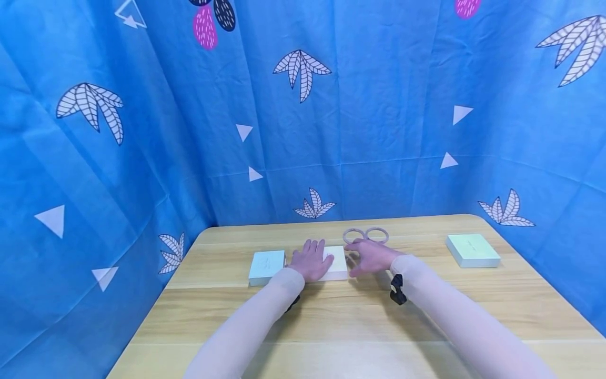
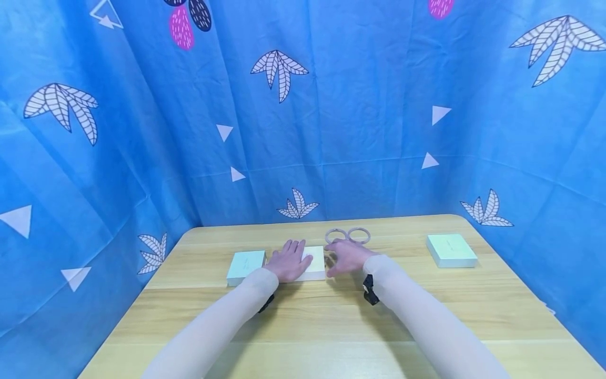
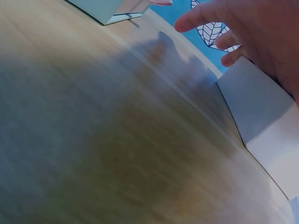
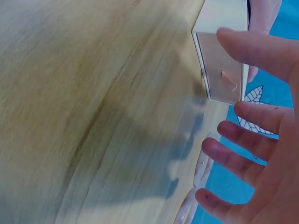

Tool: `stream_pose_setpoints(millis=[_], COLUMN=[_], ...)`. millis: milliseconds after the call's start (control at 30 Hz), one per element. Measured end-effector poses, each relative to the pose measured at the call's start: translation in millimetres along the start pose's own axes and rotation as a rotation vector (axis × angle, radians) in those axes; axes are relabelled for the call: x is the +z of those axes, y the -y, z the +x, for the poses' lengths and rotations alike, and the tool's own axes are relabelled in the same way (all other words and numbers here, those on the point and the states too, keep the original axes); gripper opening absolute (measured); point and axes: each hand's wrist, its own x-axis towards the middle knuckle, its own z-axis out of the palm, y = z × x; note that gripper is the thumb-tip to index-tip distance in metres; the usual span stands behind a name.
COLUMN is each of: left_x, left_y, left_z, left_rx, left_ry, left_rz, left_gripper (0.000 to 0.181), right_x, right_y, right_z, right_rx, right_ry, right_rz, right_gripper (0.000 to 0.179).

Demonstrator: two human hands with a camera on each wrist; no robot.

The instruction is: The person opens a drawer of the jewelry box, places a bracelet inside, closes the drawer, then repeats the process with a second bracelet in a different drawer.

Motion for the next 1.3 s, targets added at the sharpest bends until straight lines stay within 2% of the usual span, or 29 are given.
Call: stream_pose_setpoints(millis=[400,667,867,1167,1300], left_x=[0.2,5.0,-1.9,-2.3,-1.4], left_y=[-3.0,0.0,-3.9,-6.7,-6.5], left_z=[-4.0,-1.0,-4.6,-6.6,-4.7], left_rx=[-0.019,-0.025,-0.040,-0.025,-0.014], left_ry=[-0.013,-0.008,0.004,-0.031,-0.039], left_rz=[0.019,0.010,-0.008,0.023,0.034], left_gripper=[0.073,0.074,0.072,0.071,0.069], right_x=[5,10,12,13,14], right_y=[3,4,0,0,-2], right_z=[4.0,7.6,10.3,16.2,19.5], right_rx=[-0.023,-0.087,-0.142,-0.142,-0.144], right_ry=[-0.060,-0.081,-0.117,-0.127,-0.131], right_rz=[0.002,-0.019,-0.048,-0.073,-0.071], right_gripper=[0.048,0.016,0.017,0.005,0.006])
